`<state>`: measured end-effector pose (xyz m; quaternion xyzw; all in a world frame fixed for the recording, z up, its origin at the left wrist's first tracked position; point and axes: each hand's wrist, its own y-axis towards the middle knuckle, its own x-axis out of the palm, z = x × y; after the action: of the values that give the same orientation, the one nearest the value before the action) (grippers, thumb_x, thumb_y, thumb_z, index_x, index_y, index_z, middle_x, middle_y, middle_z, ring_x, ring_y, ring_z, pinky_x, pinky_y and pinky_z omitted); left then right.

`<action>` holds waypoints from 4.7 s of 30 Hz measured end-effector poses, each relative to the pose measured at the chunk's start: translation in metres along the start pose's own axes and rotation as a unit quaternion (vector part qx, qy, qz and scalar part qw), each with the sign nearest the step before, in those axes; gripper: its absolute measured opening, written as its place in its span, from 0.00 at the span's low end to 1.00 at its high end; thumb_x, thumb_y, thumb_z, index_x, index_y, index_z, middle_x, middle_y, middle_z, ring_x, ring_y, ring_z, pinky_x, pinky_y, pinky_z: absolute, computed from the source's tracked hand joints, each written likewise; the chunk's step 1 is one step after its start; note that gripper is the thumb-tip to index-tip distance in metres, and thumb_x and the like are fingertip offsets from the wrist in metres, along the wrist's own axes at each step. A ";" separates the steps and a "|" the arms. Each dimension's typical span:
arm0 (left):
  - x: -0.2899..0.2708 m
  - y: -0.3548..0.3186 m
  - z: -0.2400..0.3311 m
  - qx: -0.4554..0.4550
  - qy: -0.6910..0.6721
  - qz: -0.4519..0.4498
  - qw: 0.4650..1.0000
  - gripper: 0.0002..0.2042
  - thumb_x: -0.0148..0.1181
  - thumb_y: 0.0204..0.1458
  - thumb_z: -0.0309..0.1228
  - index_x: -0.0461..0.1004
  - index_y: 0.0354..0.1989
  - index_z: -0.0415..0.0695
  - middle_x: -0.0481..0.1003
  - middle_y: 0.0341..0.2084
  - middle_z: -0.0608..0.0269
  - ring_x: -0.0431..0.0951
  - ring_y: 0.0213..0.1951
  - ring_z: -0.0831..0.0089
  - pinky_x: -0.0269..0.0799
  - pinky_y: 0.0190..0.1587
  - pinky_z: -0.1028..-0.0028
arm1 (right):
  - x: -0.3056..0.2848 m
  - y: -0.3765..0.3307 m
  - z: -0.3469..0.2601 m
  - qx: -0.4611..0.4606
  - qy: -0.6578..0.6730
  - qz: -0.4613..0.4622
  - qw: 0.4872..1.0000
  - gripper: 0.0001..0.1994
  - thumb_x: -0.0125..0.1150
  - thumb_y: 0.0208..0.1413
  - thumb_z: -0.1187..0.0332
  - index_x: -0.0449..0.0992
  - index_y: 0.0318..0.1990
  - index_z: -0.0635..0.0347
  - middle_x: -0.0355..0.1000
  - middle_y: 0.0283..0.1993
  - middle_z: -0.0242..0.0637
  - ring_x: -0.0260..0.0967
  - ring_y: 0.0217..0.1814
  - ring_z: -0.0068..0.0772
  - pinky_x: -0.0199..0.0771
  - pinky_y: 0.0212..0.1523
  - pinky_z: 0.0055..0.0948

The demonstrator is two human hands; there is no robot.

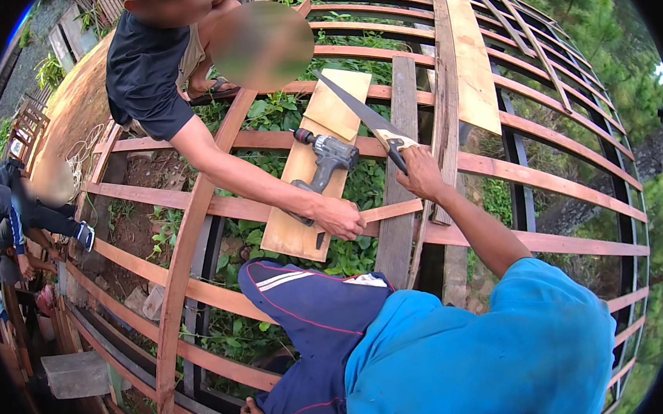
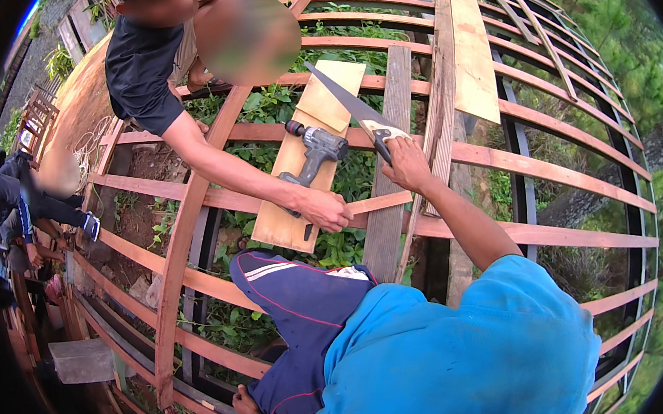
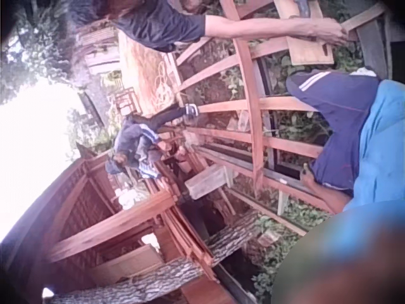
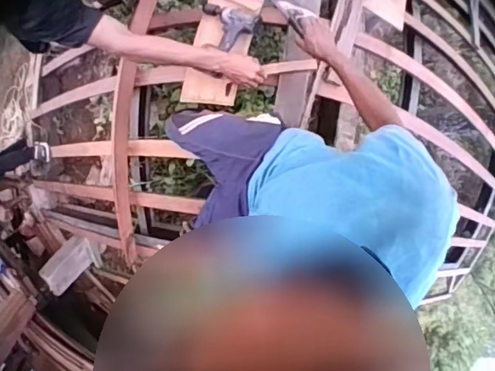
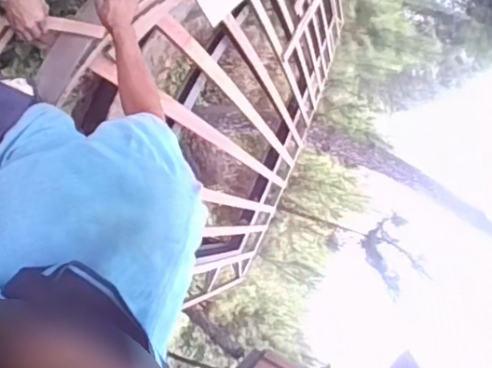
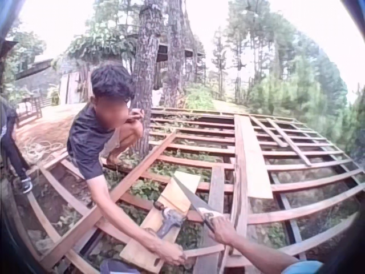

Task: The person assembles a curved wooden frame by placing small wooden blocks between beams, marking positions with a knife, and securing them with a cordless drill. The person repeats this process at multiple points along the frame.

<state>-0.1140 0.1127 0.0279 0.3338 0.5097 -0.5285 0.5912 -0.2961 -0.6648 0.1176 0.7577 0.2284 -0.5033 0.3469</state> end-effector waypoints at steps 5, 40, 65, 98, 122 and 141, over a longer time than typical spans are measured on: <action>-0.001 0.006 0.001 -0.010 0.000 -0.023 1.000 0.37 0.57 0.57 0.63 0.82 0.43 0.32 0.81 0.40 0.36 0.80 0.46 0.39 0.71 0.50 0.49 | -0.010 0.010 -0.016 0.005 0.004 -0.024 1.000 0.22 0.64 0.54 0.62 0.71 0.53 0.65 0.71 0.50 0.52 0.68 0.58 0.56 0.66 0.62 0.51; -0.009 -0.018 0.029 -0.159 0.058 -0.127 0.977 0.37 0.49 0.58 0.69 0.80 0.59 0.48 0.75 0.61 0.46 0.70 0.66 0.44 0.60 0.66 0.32 | 0.070 -0.010 0.021 0.077 -0.055 -0.082 0.992 0.30 0.65 0.54 0.49 0.75 0.55 0.67 0.69 0.57 0.53 0.61 0.65 0.57 0.55 0.70 0.52; 0.085 0.042 0.000 -0.019 -0.041 -0.162 0.986 0.26 0.51 0.61 0.53 0.81 0.54 0.45 0.78 0.53 0.41 0.77 0.56 0.42 0.68 0.55 0.41 | 0.083 -0.014 0.009 0.103 -0.054 0.009 0.993 0.27 0.64 0.52 0.54 0.76 0.51 0.68 0.70 0.55 0.52 0.62 0.65 0.56 0.52 0.72 0.54; 0.085 0.050 0.015 -0.022 -0.185 -0.216 0.959 0.22 0.64 0.56 0.43 0.82 0.52 0.38 0.81 0.51 0.40 0.81 0.55 0.47 0.76 0.57 0.57 | 0.079 -0.011 -0.002 0.075 -0.177 0.022 0.981 0.22 0.61 0.60 0.57 0.73 0.53 0.65 0.71 0.55 0.51 0.67 0.62 0.57 0.64 0.65 0.54; 0.047 0.010 0.036 -0.070 -0.187 -0.171 0.965 0.17 0.60 0.57 0.32 0.80 0.54 0.41 0.81 0.51 0.45 0.80 0.55 0.48 0.74 0.58 0.56 | 0.090 0.002 0.018 0.061 -0.245 -0.020 0.967 0.22 0.61 0.62 0.54 0.74 0.55 0.60 0.74 0.50 0.44 0.73 0.54 0.51 0.73 0.52 0.51; 0.039 0.044 0.062 -0.011 0.021 -0.199 0.980 0.20 0.55 0.52 0.19 0.75 0.55 0.31 0.79 0.50 0.33 0.80 0.55 0.44 0.77 0.58 0.55 | 0.085 -0.002 0.012 0.073 -0.164 -0.019 0.984 0.20 0.62 0.61 0.60 0.73 0.54 0.66 0.72 0.53 0.50 0.68 0.59 0.57 0.66 0.63 0.52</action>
<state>-0.0588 0.0538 -0.0001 0.2302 0.5839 -0.6229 0.4670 -0.2716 -0.6727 0.0359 0.6836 0.1453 -0.6425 0.3143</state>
